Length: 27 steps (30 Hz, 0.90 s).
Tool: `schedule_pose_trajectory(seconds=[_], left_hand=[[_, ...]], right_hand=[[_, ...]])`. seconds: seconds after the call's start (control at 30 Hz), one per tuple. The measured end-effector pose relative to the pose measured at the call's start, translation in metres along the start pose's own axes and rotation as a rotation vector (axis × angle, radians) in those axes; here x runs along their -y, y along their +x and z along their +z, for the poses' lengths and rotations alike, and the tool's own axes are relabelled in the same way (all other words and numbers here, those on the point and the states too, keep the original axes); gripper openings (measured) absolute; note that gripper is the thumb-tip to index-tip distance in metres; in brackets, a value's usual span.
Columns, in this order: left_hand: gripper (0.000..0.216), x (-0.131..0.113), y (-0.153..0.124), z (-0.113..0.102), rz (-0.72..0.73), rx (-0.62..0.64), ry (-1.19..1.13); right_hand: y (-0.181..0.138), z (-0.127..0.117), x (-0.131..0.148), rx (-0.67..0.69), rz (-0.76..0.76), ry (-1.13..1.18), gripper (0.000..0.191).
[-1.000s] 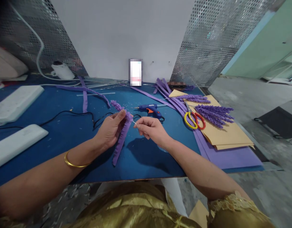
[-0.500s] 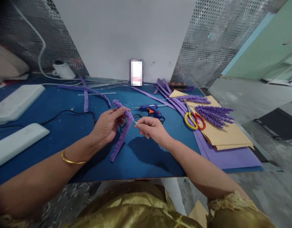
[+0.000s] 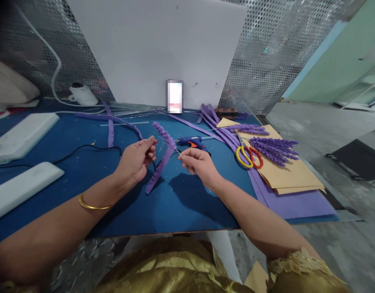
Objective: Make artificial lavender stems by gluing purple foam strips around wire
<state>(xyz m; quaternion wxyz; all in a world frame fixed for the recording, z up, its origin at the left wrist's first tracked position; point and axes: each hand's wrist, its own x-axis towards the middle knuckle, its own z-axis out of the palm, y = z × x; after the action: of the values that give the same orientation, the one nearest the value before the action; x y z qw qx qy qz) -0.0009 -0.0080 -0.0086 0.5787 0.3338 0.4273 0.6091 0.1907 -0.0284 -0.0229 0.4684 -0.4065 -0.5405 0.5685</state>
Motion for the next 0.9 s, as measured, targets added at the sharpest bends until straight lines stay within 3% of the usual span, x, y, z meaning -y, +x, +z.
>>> schedule_pose_trajectory(seconds=[0.2,0.33,0.43,0.57,0.9], left_hand=[[0.045,0.0,-0.002,0.0,0.064,0.043,0.088],[0.052,0.001,-0.006,0.001,0.103,-0.007,0.166],[0.038,0.002,-0.012,0.003,0.041,0.088,0.222],[0.037,0.002,-0.017,0.006,-0.102,0.254,0.211],[0.035,0.003,-0.013,0.002,-0.133,0.238,0.249]], right_hand=[[0.001,-0.001,0.0,0.011,-0.004,0.023,0.017],[0.001,-0.001,0.0,0.029,-0.008,0.03,0.016],[0.0,0.0,0.0,0.071,0.007,0.033,0.015],[-0.001,0.0,0.001,0.141,0.039,0.0,0.015],[-0.001,0.0,0.004,0.189,0.089,-0.067,0.022]])
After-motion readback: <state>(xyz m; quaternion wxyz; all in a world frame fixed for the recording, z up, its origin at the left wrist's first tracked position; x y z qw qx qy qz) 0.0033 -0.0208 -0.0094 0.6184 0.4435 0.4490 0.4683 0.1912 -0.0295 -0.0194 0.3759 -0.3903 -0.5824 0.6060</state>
